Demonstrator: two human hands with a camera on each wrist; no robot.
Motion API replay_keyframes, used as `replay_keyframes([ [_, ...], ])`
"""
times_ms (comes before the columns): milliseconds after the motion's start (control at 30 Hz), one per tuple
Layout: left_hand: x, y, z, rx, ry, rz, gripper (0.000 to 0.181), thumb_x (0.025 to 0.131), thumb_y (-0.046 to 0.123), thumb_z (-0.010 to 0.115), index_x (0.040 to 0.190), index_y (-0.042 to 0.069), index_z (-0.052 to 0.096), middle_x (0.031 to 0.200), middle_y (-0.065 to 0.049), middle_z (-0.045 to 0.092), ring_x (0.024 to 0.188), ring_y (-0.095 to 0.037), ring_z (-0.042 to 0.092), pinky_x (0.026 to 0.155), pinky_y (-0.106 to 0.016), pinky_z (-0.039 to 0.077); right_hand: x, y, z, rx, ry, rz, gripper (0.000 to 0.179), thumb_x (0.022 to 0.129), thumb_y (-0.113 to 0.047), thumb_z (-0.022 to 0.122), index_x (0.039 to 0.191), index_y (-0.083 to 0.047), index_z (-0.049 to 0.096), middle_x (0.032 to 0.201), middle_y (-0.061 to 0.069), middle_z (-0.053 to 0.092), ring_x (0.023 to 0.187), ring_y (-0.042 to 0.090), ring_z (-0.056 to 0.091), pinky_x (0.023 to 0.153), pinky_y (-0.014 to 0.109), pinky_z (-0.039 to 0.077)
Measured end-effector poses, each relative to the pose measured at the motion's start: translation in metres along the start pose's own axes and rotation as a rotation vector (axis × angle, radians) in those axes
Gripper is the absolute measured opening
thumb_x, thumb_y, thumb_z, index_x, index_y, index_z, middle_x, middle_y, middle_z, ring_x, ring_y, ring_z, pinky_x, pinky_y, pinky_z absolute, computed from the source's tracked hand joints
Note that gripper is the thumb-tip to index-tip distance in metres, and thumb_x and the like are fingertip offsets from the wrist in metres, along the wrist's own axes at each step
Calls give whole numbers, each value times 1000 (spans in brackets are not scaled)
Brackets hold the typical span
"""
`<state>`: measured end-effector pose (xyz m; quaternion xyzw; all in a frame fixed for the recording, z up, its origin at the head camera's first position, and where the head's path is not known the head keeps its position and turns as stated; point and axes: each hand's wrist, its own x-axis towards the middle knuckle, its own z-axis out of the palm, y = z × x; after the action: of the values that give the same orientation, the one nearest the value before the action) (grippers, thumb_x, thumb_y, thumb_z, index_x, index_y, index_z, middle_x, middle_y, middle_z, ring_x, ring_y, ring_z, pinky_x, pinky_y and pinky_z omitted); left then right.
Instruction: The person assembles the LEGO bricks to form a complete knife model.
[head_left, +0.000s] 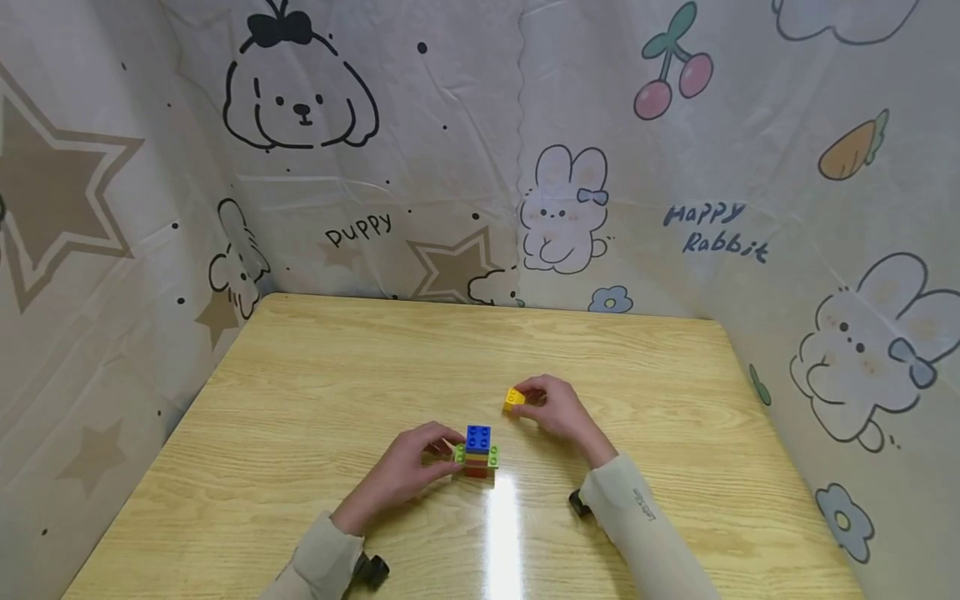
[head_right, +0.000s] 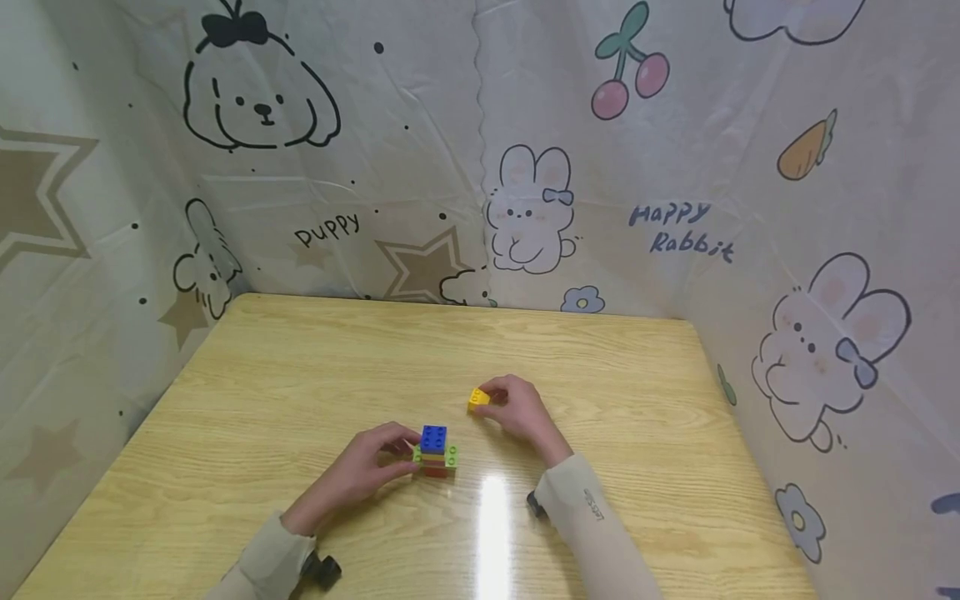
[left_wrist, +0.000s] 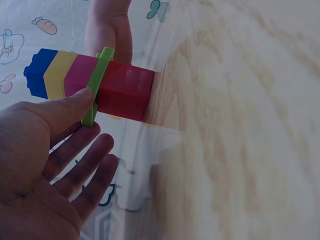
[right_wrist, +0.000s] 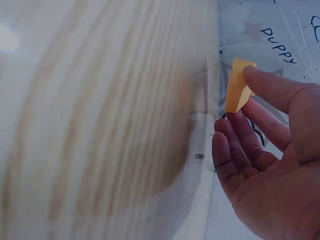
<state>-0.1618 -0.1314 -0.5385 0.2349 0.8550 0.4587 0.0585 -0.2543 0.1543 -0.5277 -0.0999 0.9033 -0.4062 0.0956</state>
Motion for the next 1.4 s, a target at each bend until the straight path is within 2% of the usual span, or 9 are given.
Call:
replay_keyframes([
  [200,1,-1,0,2,2,6,32,93,22,79,124,19,70,116,3,71,100,-17,70,91,-32,60,-8,-11,-2,31,5,-20,30,92,-20,81,120,-11,75,114,3,71,101,19,64,93,38,59],
  [567,-1,-1,-1,-11,6,5,32,94,20,79,124,20,70,118,3,71,100,-17,70,92,-32,60,-24,-32,-4,107,-13,-123,31,92,-21,81,120,-8,74,110,3,70,95,15,65,89,33,59],
  [733,-1,-1,-1,-11,5,1,31,94,20,78,124,20,70,118,3,71,101,-16,70,92,-32,60,-34,-41,-6,136,-25,-183,31,93,-21,80,121,-8,73,110,3,70,96,16,66,94,42,59],
  [867,0,-1,-1,-10,7,10,31,94,20,78,124,19,70,118,2,71,100,-16,70,92,-32,60,-41,-49,-8,156,-28,-261,33,94,-23,78,123,-8,72,112,4,70,97,16,66,97,52,57],
  [967,1,-1,-1,-13,9,18,31,94,21,78,124,19,70,118,1,71,100,-17,70,92,-32,60,-46,-54,-8,147,-34,-316,33,95,-25,77,123,-9,72,112,3,70,98,15,66,97,55,57],
  [1200,1,0,-2,-21,7,34,31,94,20,78,124,18,70,118,-1,72,100,-19,71,92,-34,60,-58,-68,-8,77,-35,-370,32,94,-27,79,123,-15,74,110,-4,69,98,13,66,93,35,59],
  [1400,1,0,-2,-25,1,34,31,94,19,78,124,18,70,118,0,71,101,-19,71,92,-34,60,-65,-74,-7,54,-43,-407,31,92,-24,80,121,-16,75,107,-4,69,97,17,66,90,34,58],
])
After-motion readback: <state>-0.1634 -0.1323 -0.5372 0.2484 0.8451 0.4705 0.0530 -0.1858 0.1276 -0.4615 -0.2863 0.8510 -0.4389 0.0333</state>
